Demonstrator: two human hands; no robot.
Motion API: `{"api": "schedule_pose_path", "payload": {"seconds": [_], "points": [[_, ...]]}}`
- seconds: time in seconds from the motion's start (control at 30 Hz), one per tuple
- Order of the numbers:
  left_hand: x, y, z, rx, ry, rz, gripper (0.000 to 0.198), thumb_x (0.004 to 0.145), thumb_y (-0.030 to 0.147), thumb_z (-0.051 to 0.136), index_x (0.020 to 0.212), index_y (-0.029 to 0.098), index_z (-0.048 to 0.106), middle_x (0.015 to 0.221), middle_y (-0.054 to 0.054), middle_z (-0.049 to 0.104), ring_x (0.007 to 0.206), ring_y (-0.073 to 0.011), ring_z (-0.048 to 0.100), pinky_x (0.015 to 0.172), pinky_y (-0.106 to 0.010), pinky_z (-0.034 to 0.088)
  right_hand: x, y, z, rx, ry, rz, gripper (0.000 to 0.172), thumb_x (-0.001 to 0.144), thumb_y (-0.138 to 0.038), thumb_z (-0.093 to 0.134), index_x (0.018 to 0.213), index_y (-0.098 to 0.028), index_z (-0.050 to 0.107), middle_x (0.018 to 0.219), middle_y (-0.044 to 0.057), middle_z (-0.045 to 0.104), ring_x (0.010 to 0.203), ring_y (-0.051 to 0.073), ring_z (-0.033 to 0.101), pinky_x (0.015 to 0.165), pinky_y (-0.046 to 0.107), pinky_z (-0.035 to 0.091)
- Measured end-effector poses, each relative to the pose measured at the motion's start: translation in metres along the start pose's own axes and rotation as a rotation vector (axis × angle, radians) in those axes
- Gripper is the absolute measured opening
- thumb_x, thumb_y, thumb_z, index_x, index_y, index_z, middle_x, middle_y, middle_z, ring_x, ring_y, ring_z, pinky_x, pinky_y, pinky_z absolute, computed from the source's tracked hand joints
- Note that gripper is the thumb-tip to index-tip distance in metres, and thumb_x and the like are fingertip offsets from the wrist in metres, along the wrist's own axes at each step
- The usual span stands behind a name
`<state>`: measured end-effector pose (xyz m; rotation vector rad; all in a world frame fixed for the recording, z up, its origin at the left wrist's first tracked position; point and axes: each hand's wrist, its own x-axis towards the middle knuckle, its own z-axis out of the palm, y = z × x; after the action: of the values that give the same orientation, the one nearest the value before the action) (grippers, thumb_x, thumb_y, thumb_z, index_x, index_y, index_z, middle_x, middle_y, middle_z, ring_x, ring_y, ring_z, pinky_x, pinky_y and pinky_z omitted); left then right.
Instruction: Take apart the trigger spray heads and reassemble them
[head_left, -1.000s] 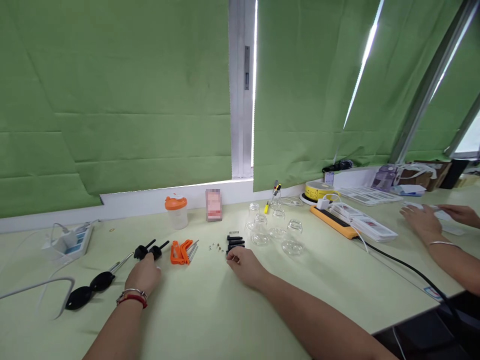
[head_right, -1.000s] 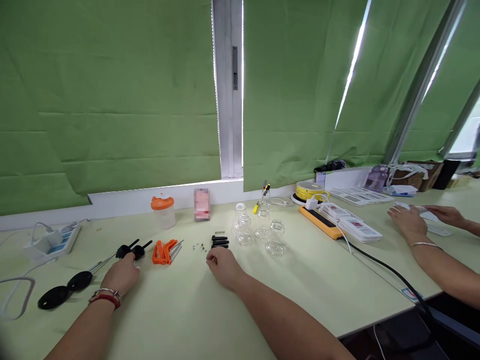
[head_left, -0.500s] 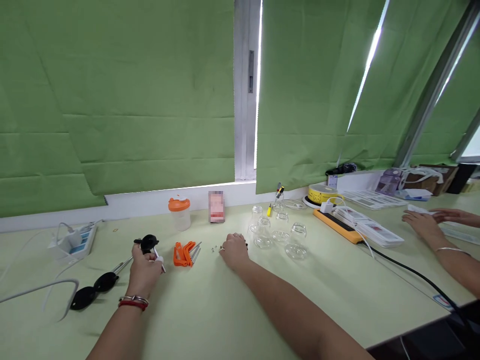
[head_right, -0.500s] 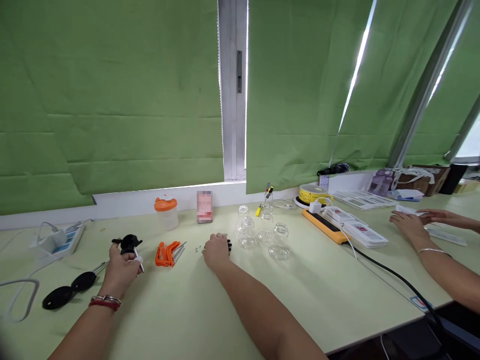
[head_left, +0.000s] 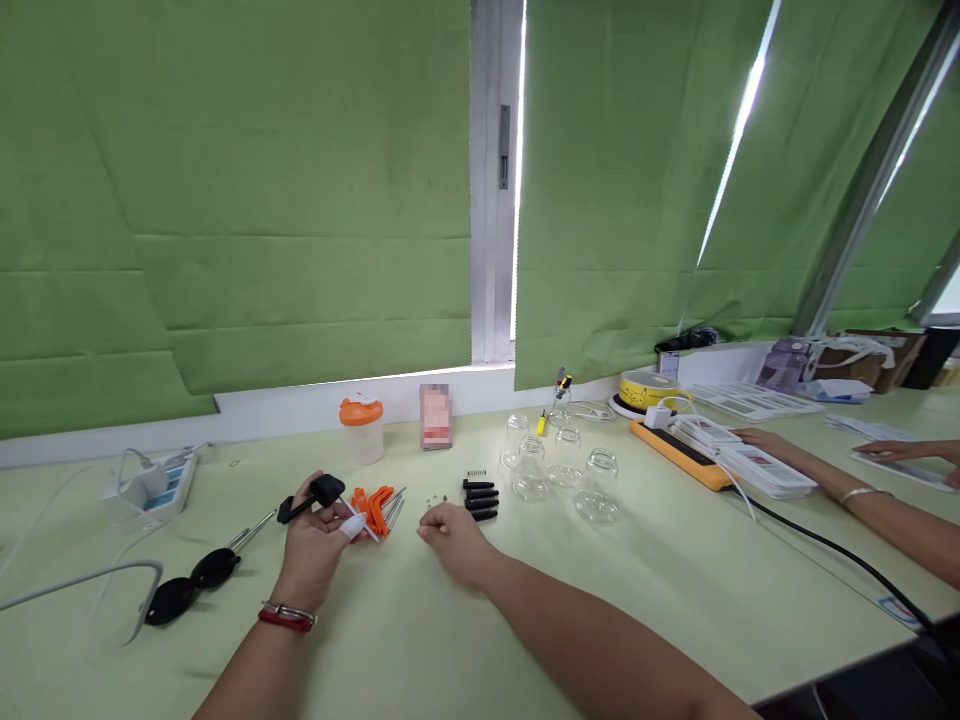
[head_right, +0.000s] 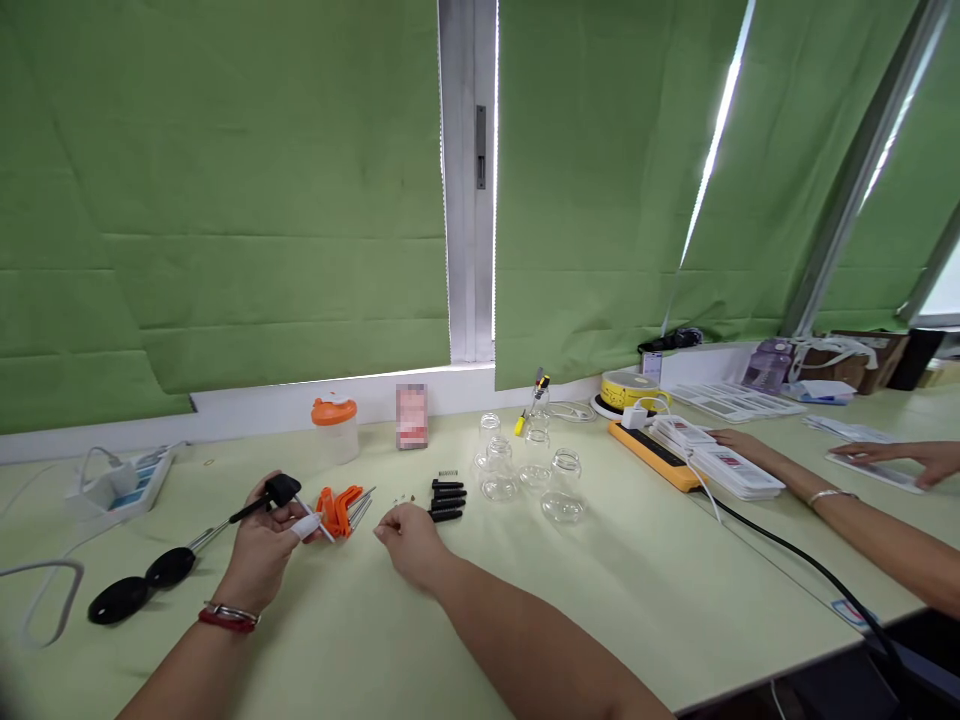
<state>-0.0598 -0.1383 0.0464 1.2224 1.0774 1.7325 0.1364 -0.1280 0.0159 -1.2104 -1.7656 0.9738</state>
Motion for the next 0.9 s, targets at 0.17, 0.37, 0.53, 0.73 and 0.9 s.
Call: {"api": "schedule_pose_path", "payload": {"seconds": [0.17,0.37,0.53,0.73,0.9], "points": [[-0.017,-0.001,0.026,0.006,-0.067,-0.032,0.058,0.056,0.016,0.074,0.103,0.026,0.041,0.069,0.008,0.056,0.056,-0.0119,0.058,0.052,-0.029,0.054,-0.034,-0.015,-0.004,0.859,-0.172,0.231,0.038,0.065,-0.047,0.071,0.076,-0.016,0.053,0.097,0.007,0.058,0.079,0.017,0.058,0.064,0.032,0.045],[-0.034,-0.002,0.048,-0.007,-0.208,-0.117,0.044,0.064,0.021,0.069,0.094,0.024,0.037,0.069,0.008,0.055,0.059,-0.0111,0.058,0.058,-0.030,0.054,-0.047,-0.011,-0.018,0.921,-0.183,0.209,0.043,0.059,-0.049,0.075,0.072,-0.015,0.053,0.076,0.002,0.059,0.059,0.010,0.053,0.057,0.027,0.040],[-0.043,-0.013,0.057,0.041,-0.344,-0.246,0.043,0.065,0.024,0.066,0.090,0.024,0.031,0.065,0.009,0.056,0.054,-0.0110,0.059,0.057,-0.029,0.051,-0.049,-0.002,-0.018,0.665,-0.099,0.199,0.036,0.062,-0.045,0.072,0.067,-0.014,0.055,0.055,-0.003,0.052,0.048,0.007,0.043,0.051,0.023,0.033],[-0.038,-0.008,0.046,0.313,-0.333,-0.012,0.034,0.069,0.029,0.063,0.095,0.023,0.042,0.070,0.004,0.055,0.061,-0.0124,0.057,0.057,-0.026,0.048,-0.052,0.004,-0.018,0.565,-0.108,0.223,0.029,0.065,-0.041,0.068,0.066,-0.014,0.058,0.050,-0.003,0.050,0.047,0.008,0.043,0.049,0.023,0.033],[-0.020,0.006,0.020,0.716,-0.403,0.345,0.049,0.065,0.033,0.069,0.112,0.025,0.056,0.124,-0.009,0.053,0.118,-0.0267,0.045,0.101,-0.044,0.034,-0.053,-0.001,-0.043,0.697,-0.231,0.232,0.035,0.060,-0.042,0.075,0.064,-0.013,0.057,0.061,0.000,0.055,0.047,0.007,0.043,0.050,0.024,0.033]]}}
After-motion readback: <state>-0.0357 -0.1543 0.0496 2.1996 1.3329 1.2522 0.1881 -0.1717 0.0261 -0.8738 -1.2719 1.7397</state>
